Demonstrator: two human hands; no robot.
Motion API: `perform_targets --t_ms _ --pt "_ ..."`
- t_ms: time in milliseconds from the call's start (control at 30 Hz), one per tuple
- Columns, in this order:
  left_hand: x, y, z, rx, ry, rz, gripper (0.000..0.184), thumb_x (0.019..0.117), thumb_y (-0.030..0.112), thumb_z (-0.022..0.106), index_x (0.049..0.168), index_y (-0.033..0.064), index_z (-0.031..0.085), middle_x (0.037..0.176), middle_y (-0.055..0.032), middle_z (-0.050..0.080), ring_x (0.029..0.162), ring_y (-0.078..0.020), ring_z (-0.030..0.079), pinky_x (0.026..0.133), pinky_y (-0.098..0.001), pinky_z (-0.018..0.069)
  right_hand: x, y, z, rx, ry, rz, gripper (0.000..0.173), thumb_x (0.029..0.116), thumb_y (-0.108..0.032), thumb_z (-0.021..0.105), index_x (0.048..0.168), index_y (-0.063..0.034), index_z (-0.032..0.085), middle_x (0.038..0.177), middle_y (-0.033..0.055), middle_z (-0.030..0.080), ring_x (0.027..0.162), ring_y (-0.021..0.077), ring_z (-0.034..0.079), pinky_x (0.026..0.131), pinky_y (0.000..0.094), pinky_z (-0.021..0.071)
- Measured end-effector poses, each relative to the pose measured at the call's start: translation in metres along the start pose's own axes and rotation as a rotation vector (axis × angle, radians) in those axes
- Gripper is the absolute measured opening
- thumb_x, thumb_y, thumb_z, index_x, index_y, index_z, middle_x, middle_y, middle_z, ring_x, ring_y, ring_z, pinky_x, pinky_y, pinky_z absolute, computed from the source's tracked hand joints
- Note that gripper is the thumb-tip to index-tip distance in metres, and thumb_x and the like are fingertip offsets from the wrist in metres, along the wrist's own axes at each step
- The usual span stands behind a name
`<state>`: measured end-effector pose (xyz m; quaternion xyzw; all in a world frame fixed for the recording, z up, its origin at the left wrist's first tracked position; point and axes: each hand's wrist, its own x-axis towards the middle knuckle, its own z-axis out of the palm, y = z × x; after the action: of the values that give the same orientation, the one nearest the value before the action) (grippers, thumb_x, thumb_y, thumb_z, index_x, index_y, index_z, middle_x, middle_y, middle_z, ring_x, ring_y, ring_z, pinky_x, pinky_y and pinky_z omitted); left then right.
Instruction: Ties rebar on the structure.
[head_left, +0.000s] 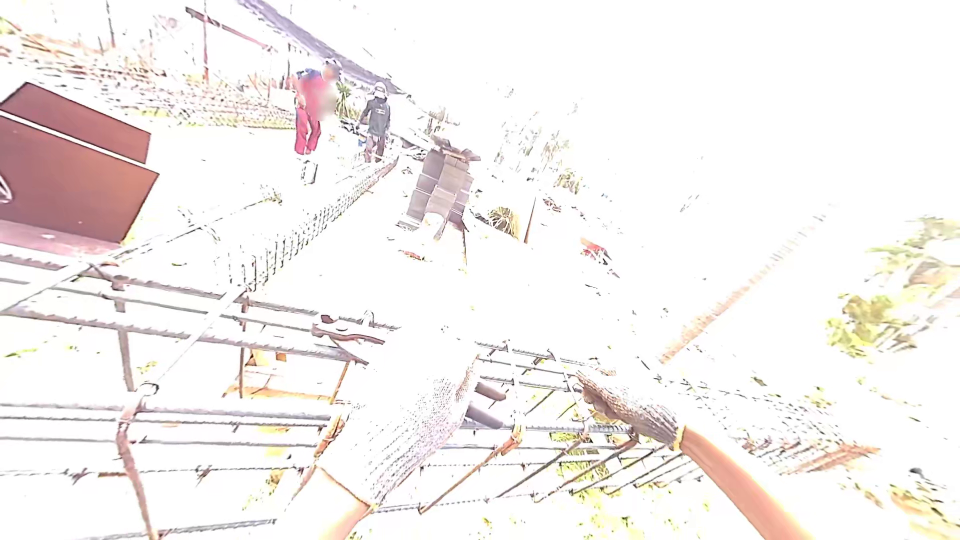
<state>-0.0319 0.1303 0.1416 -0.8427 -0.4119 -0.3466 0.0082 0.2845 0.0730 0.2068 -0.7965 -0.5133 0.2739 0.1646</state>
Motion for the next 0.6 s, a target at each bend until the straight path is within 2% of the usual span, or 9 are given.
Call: perform_targets --t_ms 100,167,200,233,267,300,367,500,600 --pt "-0.001 -0.001 0.002 -0.001 0.027 0.007 0.043 0.1066 0.045 0.037 0.106 0.0263 0.076 0.088 0.0027 0.071 0.090 -0.0203 0.069 0.082 -0.0496 0.0533 -0.019 0.005 0.001 -0.497 0.230 -0.163 0.061 0.1069 -0.056 0.033 0.086 -0.0110 0.068 0.075 0.0035 0.063 0.074 0.0174 0.063 0.070 0.0423 0.0507" --pt "-0.001 0.000 0.001 -0.004 0.032 0.012 0.040 0.1059 0.043 0.040 0.100 0.0232 0.075 0.085 0.0006 0.069 0.087 -0.0220 0.068 0.077 -0.0492 0.0529 -0.025 0.023 0.010 -0.722 0.564 -0.475 0.054 0.1052 -0.049 0.037 0.078 -0.0130 0.067 0.070 0.0043 0.061 0.071 0.0212 0.064 0.063 0.0457 0.0513" --pt "-0.001 0.000 0.000 0.002 0.026 0.013 0.040 0.1059 0.043 0.041 0.099 0.0227 0.074 0.084 0.0007 0.069 0.087 -0.0216 0.068 0.076 -0.0485 0.0532 -0.024 0.031 0.012 -0.759 0.683 -0.661 0.044 0.1032 -0.041 0.043 0.081 -0.0149 0.070 0.075 0.0031 0.064 0.072 0.0203 0.066 0.061 0.0434 0.0536" --pt "-0.001 0.001 -0.001 0.008 0.002 0.003 0.039 0.1061 0.043 0.041 0.099 0.0233 0.074 0.086 0.0014 0.069 0.088 -0.0206 0.068 0.079 -0.0478 0.0529 -0.023 0.037 0.011 -0.765 0.724 -0.831 0.031 0.0999 -0.031 0.048 0.092 -0.0169 0.075 0.085 0.0025 0.069 0.078 0.0196 0.068 0.064 0.0414 0.0561" --pt "-0.001 0.001 -0.003 0.010 -0.018 -0.008 0.039 0.1060 0.044 0.041 0.101 0.0241 0.074 0.088 0.0016 0.070 0.090 -0.0205 0.068 0.080 -0.0481 0.0532 -0.022 0.039 0.009 -0.787 0.694 -0.951 0.028 0.0959 -0.020 0.051 0.109 -0.0199 0.076 0.105 0.0033 0.073 0.094 0.0203 0.071 0.075 0.0419 0.0594" --pt "0.000 0.001 -0.003 0.008 -0.028 -0.009 0.038 0.1061 0.044 0.042 0.102 0.0244 0.075 0.088 0.0015 0.070 0.090 -0.0206 0.068 0.080 -0.0484 0.0532 -0.020 0.040 0.008 -0.840 0.637 -1.010 0.040 0.0906 -0.012 0.052 0.123 -0.0232 0.073 0.122 0.0039 0.072 0.109 0.0224 0.070 0.087 0.0448 0.0591" --pt "0.000 0.000 -0.003 -0.006 -0.022 0.003 0.037 0.1059 0.042 0.043 0.102 0.0235 0.075 0.085 0.0013 0.070 0.087 -0.0207 0.068 0.080 -0.0494 0.0531 -0.013 0.041 0.006 -0.971 0.557 -1.028 0.052 0.0867 -0.007 0.056 0.134 -0.0271 0.067 0.135 0.0044 0.067 0.118 0.0271 0.066 0.094 0.0511 0.0554" --pt "-0.002 0.000 -0.003 -0.004 0.007 0.023 0.037 0.1058 0.042 0.044 0.100 0.0232 0.075 0.087 0.0013 0.070 0.090 -0.0210 0.068 0.081 -0.0491 0.0530 0.000 0.040 -0.001 -1.107 0.498 -1.061 0.023 0.1003 -0.023 0.058 0.118 -0.0199 0.072 0.115 0.0045 0.073 0.104 0.0253 0.070 0.086 0.0475 0.0576" --pt "-0.003 -0.003 0.000 0.006 0.051 0.036 0.038 0.1057 0.042 0.042 0.099 0.0247 0.075 0.087 0.0023 0.070 0.089 -0.0208 0.069 0.080 -0.0489 0.0540 0.002 0.033 -0.004 -1.038 0.491 -1.113 0.025 0.1021 -0.034 0.056 0.110 -0.0166 0.073 0.098 0.0051 0.072 0.087 0.0231 0.071 0.073 0.0431 0.0594"
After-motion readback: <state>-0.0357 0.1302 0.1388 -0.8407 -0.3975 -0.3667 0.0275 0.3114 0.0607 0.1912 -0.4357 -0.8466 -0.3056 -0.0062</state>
